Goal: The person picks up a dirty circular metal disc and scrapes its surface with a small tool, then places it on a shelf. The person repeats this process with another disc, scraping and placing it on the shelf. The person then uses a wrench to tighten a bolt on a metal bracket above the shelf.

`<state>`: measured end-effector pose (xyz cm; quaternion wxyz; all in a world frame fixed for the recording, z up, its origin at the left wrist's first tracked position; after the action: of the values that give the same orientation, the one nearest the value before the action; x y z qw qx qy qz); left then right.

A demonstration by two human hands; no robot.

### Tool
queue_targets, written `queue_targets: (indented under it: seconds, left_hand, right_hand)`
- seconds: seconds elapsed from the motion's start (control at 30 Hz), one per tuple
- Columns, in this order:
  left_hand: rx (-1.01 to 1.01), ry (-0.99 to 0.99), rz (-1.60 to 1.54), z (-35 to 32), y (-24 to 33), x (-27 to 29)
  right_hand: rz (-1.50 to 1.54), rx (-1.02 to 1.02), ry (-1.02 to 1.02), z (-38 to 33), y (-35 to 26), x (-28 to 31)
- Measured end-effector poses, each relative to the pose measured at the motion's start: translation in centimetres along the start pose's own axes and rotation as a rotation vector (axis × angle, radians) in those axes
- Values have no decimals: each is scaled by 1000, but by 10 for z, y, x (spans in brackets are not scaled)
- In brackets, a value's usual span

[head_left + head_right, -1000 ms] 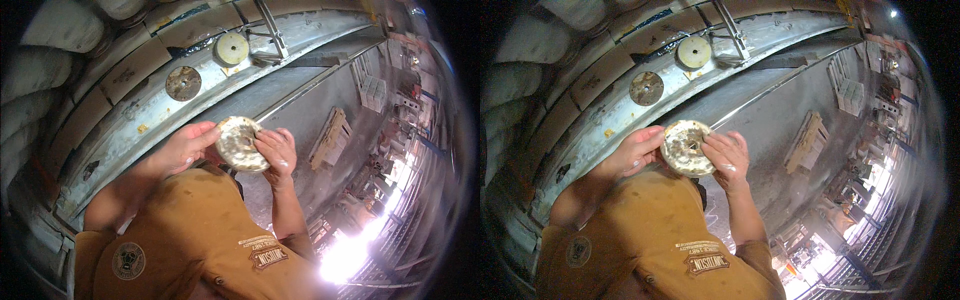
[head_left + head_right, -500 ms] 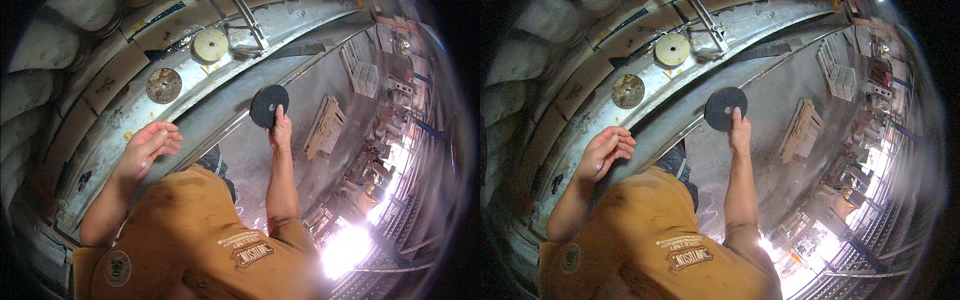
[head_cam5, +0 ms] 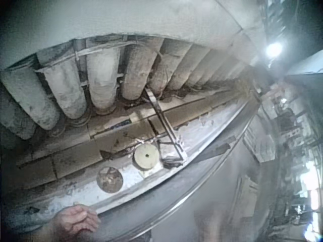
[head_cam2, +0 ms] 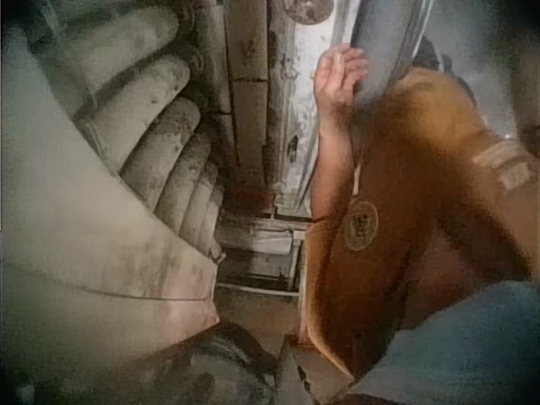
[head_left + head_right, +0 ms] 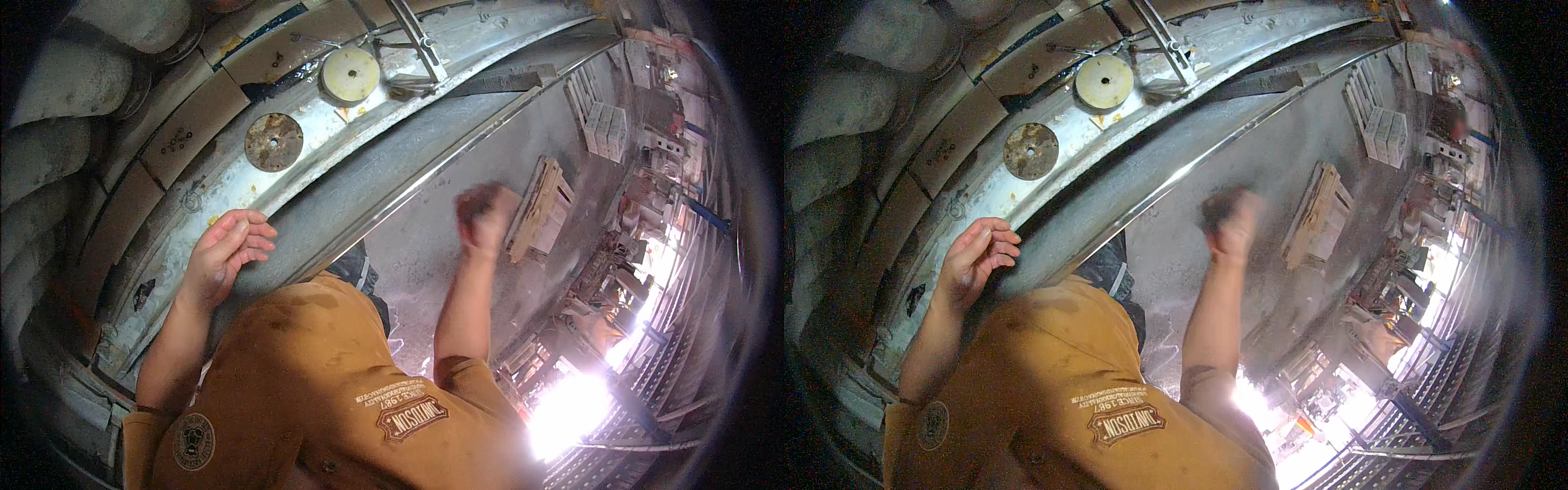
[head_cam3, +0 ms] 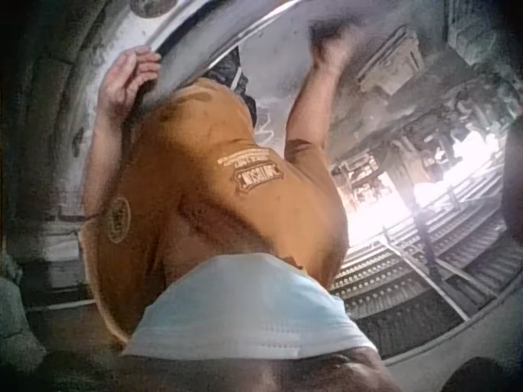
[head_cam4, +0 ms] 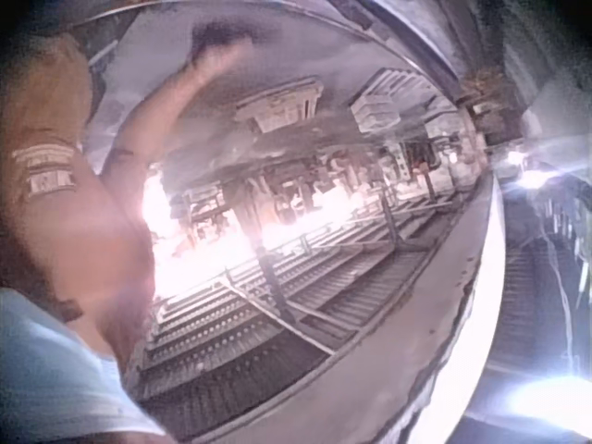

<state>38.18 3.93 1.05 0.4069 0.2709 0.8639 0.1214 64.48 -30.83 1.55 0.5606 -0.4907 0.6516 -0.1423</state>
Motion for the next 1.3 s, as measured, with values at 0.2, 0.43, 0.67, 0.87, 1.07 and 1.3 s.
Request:
queue_targets:
  seconds: [0.2, 0.43, 0.67, 0.87, 1.07, 1.3]
  left_hand:
    - [5, 16, 45, -11, 2, 4]
    - [-9, 79, 44, -3, 8, 6]
    - [6, 63, 63, -8, 7, 6]
    - [54, 79, 135, -8, -2, -4]
    - [322, -215, -23, -3, 10, -32]
    - [170, -200, -286, -10, 7, -39]
  right_hand:
    - [-602, -88, 238, 10, -19, -32]
    - [-35, 370, -640, -8, -72, -117]
    - [-437, -136, 291, -1, 8, -43]
    - [-588, -88, 206, -40, 11, -81]
    - [-1310, 61, -387, -61, 32, -162]
    - [-1617, 899, -853, -70, 55, -210]
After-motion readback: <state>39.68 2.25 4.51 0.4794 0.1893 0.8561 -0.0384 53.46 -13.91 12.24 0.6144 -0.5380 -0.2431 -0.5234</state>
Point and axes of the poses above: each hand's wrist, its own z-axis towards the middle knuckle, its own x-axis out of the back of the hand, y = z × x, the point moved 3 cm from there along z, towards the middle knuckle, and after that the axes turned 2 degrees about -z, right-handed, at the moved point
